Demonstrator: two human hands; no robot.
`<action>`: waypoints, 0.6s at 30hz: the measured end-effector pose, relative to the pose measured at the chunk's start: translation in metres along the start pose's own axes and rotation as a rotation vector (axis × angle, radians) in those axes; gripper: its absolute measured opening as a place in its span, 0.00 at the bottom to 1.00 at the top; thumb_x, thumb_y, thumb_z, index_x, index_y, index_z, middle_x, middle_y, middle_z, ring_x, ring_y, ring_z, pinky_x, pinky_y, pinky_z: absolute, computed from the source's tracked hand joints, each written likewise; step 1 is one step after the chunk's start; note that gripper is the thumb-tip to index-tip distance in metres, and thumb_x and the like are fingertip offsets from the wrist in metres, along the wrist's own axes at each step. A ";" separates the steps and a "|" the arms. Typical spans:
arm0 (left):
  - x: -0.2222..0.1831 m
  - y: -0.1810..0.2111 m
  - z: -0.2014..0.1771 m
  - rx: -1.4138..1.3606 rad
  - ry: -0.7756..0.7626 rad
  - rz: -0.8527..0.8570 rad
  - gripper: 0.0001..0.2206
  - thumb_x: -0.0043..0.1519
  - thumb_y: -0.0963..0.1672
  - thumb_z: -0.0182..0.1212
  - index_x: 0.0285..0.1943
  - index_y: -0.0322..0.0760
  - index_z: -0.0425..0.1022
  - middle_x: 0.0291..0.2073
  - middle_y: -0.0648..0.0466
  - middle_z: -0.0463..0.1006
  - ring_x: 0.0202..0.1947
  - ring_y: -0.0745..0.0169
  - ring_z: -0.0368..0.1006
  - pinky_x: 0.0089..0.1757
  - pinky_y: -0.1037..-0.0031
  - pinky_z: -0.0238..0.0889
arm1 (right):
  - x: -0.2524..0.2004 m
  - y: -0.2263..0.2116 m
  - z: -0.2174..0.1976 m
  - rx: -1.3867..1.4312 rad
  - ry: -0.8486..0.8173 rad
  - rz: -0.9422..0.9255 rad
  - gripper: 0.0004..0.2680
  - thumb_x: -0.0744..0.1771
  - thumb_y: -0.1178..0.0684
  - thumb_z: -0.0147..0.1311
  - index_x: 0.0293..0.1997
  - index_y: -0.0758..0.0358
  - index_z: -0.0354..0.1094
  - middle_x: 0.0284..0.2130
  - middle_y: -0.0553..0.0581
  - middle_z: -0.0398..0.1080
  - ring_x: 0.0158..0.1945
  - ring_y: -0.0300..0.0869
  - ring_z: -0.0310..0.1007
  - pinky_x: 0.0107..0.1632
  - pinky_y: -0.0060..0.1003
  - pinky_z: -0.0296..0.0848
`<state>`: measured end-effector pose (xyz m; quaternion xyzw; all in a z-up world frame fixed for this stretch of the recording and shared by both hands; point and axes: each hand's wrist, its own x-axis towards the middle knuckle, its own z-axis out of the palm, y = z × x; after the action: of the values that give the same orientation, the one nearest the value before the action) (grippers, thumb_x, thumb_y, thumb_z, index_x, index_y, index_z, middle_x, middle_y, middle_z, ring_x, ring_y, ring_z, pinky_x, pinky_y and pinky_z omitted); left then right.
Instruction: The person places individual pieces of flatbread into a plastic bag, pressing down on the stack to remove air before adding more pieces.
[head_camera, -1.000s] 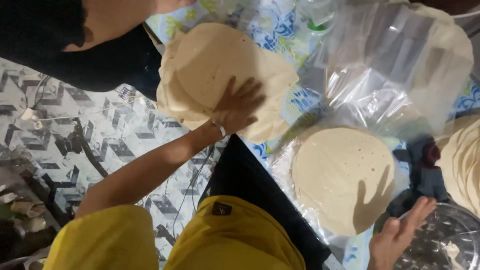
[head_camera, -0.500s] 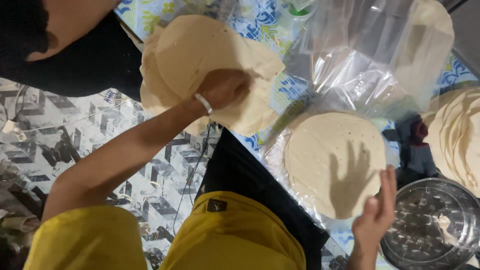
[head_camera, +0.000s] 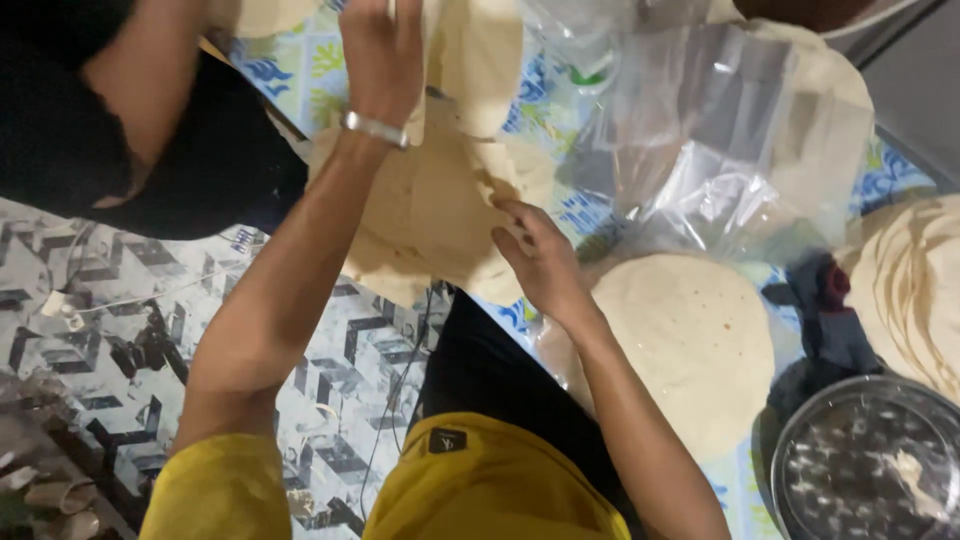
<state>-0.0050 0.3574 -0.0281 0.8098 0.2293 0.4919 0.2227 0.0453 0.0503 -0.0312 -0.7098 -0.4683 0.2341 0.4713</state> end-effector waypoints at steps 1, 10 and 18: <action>0.010 0.007 -0.006 0.028 -0.066 -0.050 0.17 0.77 0.47 0.55 0.43 0.25 0.74 0.34 0.39 0.73 0.35 0.45 0.71 0.40 0.62 0.64 | 0.000 0.009 0.003 0.114 -0.001 0.097 0.14 0.70 0.54 0.56 0.64 0.60 0.65 0.56 0.59 0.72 0.57 0.43 0.74 0.57 0.38 0.74; 0.015 0.213 -0.043 -0.552 -1.084 0.153 0.16 0.72 0.51 0.50 0.58 0.45 0.80 0.23 0.57 0.75 0.20 0.71 0.65 0.26 0.74 0.62 | -0.016 -0.061 -0.104 -0.082 0.466 -0.320 0.26 0.66 0.57 0.64 0.67 0.78 0.51 0.64 0.74 0.57 0.68 0.49 0.58 0.66 0.43 0.59; -0.091 0.222 0.009 -0.542 -1.558 0.067 0.24 0.57 0.52 0.72 0.52 0.29 0.76 0.42 0.48 0.80 0.42 0.59 0.76 0.44 0.69 0.69 | -0.146 -0.042 -0.192 -0.044 0.080 0.047 0.05 0.67 0.59 0.62 0.40 0.68 0.70 0.32 0.50 0.68 0.36 0.33 0.65 0.40 0.30 0.68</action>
<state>-0.0002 0.1260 0.0350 0.8435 -0.1417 -0.1660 0.4908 0.1089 -0.1606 0.0760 -0.7395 -0.4372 0.2062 0.4685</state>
